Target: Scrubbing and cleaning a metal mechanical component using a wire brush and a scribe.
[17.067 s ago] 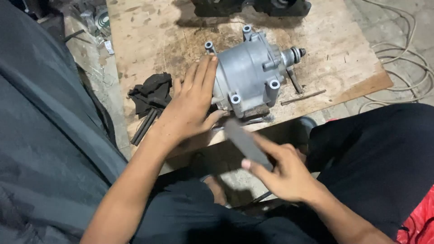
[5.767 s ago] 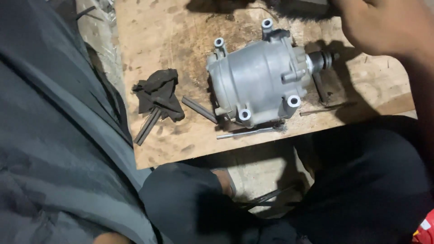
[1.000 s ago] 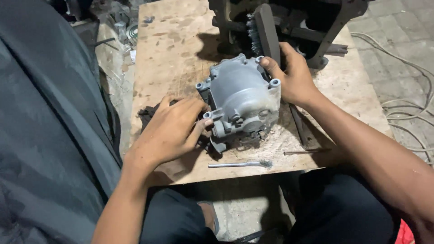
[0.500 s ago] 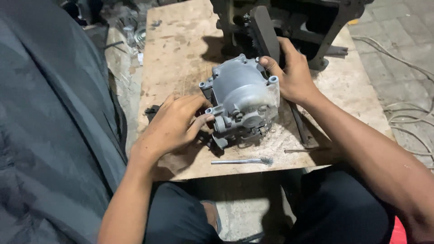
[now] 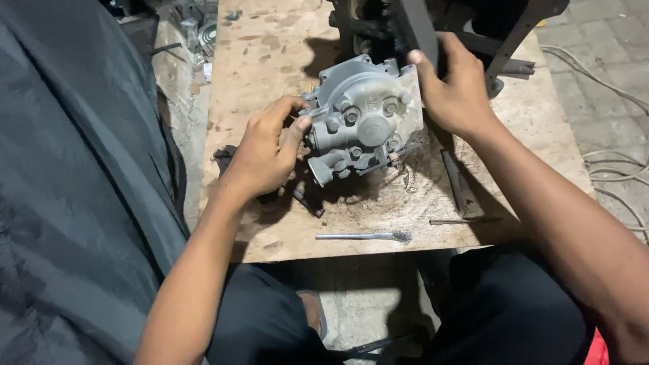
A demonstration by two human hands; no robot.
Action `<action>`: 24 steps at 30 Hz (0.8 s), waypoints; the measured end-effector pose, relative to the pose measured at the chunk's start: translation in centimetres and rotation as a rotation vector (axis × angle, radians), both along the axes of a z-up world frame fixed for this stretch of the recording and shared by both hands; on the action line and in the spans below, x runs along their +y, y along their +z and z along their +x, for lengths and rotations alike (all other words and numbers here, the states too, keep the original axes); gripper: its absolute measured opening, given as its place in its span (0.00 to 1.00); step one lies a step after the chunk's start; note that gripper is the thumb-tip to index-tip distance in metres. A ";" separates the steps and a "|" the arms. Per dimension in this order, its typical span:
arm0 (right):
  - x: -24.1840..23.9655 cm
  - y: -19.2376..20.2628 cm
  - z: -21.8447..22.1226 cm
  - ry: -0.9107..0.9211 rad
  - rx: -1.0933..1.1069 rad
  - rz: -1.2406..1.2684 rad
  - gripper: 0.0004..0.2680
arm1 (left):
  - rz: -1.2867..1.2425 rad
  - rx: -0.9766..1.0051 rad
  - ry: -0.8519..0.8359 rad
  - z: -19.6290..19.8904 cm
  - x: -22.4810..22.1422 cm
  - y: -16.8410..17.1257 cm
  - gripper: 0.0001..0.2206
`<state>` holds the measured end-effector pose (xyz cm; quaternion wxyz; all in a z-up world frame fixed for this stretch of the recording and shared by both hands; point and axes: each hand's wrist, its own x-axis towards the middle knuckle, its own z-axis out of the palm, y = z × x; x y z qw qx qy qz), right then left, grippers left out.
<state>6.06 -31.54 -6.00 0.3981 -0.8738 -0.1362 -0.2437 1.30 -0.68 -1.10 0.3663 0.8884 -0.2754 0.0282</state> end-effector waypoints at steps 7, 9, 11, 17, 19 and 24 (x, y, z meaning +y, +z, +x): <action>-3.0 0.5 -2.2 0.033 0.063 0.068 0.18 | -0.052 0.028 0.015 0.0 0.0 -0.3 0.15; -3.4 1.3 -3.0 0.063 0.026 0.037 0.19 | -0.081 0.046 0.027 0.3 0.1 -0.9 0.14; -3.2 2.6 -4.0 0.098 -0.012 0.006 0.20 | -0.110 0.061 0.043 0.4 0.1 -1.4 0.12; -2.4 5.3 -6.5 0.136 0.012 -0.071 0.15 | -0.136 -0.051 -0.009 0.0 -0.2 -1.7 0.14; -1.8 5.8 -7.0 0.129 0.067 -0.017 0.17 | -0.139 0.017 0.003 -0.1 -0.4 -1.4 0.19; -1.2 5.5 -7.1 0.121 0.053 -0.029 0.20 | -0.147 0.039 0.000 -0.2 -0.5 -1.7 0.18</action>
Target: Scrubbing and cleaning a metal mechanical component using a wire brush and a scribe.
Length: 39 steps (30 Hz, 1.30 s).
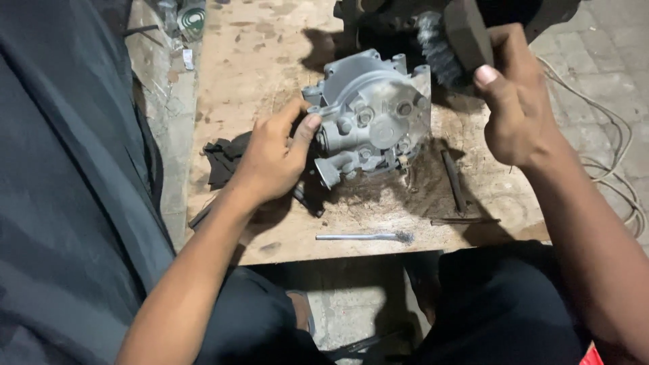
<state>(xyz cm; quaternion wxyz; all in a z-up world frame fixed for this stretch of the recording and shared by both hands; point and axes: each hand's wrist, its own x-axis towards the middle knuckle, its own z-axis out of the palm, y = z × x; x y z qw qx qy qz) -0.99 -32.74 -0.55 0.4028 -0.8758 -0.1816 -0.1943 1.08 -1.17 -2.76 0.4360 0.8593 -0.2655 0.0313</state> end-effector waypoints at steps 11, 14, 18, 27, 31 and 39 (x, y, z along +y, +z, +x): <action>-0.1 -1.4 0.4 -0.048 -0.104 -0.080 0.22 | 0.015 -0.039 -0.020 0.1 0.1 -0.5 0.20; -0.3 -1.3 0.5 -0.005 -0.051 -0.104 0.23 | 0.012 -0.060 -0.017 0.1 0.1 -0.6 0.18; -0.3 -1.4 0.7 0.010 -0.067 -0.106 0.24 | 0.006 -0.047 -0.012 0.0 0.0 -0.7 0.19; -0.5 -1.7 0.8 0.001 -0.066 -0.108 0.22 | -0.006 -0.024 0.010 -0.7 -0.3 -1.5 0.16; -0.7 -1.9 0.8 -0.045 -0.089 -0.107 0.21 | -0.004 0.043 -0.030 -1.5 -1.0 -1.2 0.14; -1.1 -2.4 0.8 -0.086 -0.073 -0.165 0.19 | 0.118 -0.266 -0.081 -2.4 -2.2 -1.3 0.16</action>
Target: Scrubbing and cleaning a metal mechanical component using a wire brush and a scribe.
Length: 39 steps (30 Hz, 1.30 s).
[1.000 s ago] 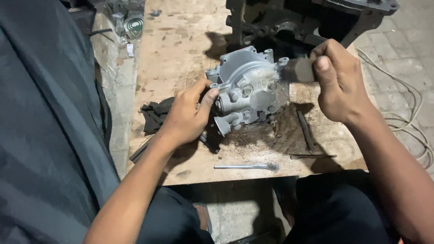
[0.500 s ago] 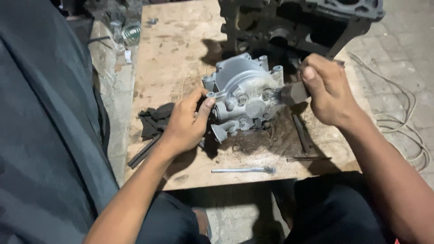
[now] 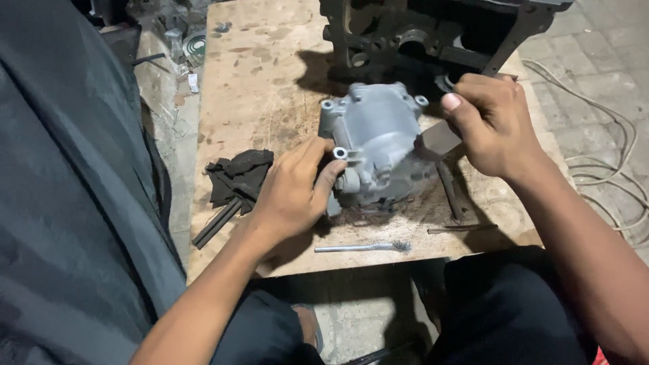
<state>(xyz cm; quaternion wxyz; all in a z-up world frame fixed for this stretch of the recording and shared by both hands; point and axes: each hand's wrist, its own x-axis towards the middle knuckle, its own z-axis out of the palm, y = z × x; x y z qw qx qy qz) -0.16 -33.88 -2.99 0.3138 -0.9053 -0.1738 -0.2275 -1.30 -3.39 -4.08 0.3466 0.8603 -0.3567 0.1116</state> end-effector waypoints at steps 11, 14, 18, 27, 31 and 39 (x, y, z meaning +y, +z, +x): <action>-0.4 -1.6 0.7 0.011 0.022 0.012 0.18 | 0.162 -0.247 -0.045 0.2 0.4 -1.7 0.16; -0.3 -1.7 1.0 0.022 0.032 0.055 0.18 | 0.212 -0.328 -0.022 0.1 0.4 -1.3 0.16; -0.6 -1.9 1.3 0.025 0.063 0.072 0.19 | 0.128 -0.230 -0.053 -0.5 0.1 -0.9 0.14; 0.0 -0.7 0.7 -0.075 0.171 0.037 0.20 | 0.017 -0.200 -0.183 -0.5 -0.6 0.9 0.10; 0.0 -0.5 0.8 -0.063 0.114 0.080 0.20 | -0.014 -0.128 -0.138 -0.2 -0.3 1.3 0.10; -1.6 -1.0 0.6 -0.041 0.021 0.119 0.16 | -0.094 0.038 -0.058 0.8 -0.2 0.9 0.14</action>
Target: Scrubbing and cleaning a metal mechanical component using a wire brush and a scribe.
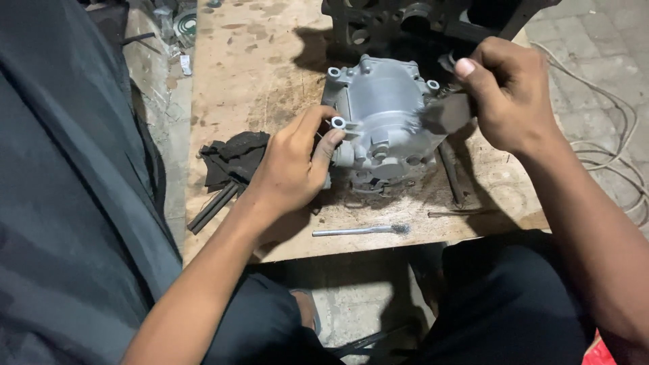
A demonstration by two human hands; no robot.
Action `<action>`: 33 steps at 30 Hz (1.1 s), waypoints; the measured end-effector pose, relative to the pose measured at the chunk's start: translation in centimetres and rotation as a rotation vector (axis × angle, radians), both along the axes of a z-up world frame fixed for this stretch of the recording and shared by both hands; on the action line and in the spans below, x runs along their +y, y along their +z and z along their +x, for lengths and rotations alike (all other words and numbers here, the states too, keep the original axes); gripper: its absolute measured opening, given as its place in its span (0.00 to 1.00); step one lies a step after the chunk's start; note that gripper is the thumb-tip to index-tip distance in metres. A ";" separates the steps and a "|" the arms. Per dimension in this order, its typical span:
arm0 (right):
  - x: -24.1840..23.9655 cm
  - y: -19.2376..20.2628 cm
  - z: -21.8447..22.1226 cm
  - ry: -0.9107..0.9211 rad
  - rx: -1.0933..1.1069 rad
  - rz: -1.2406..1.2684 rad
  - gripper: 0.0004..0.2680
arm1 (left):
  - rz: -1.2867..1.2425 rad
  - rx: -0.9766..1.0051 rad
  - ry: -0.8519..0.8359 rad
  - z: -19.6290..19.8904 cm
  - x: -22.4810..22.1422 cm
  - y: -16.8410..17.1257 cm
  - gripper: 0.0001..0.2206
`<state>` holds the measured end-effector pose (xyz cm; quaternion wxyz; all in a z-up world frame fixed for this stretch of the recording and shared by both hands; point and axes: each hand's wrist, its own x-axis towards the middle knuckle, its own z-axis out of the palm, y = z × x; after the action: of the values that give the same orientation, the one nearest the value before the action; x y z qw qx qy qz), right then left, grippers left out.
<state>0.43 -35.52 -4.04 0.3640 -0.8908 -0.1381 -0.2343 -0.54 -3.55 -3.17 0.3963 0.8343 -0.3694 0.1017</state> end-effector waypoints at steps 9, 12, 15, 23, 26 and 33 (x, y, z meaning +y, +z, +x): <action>-0.1 0.3 -0.4 -0.040 -0.009 0.029 0.15 | -0.078 -0.011 0.048 1.9 -0.7 0.5 0.13; -0.1 0.3 -0.3 -0.060 -0.001 0.024 0.15 | -0.088 0.044 0.088 2.2 -0.6 0.5 0.14; -0.4 -0.2 -0.1 -0.079 0.010 0.021 0.15 | -0.096 0.126 0.139 2.5 -0.1 -0.2 0.12; 0.4 -0.6 0.1 -0.064 0.017 0.000 0.16 | -0.196 0.138 0.257 3.3 1.5 -1.8 0.11; 1.3 -0.4 -0.2 -0.060 0.031 -0.038 0.15 | -0.160 0.154 0.247 2.8 0.7 -1.5 0.11; 2.1 -0.5 -0.1 -0.104 0.022 -0.016 0.16 | -0.288 0.254 0.274 2.4 0.7 -1.2 0.09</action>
<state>0.34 -33.46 -4.54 0.3457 -0.9022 -0.0895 -0.2419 1.86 -2.87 -4.32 0.5372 0.8175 -0.1818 0.1005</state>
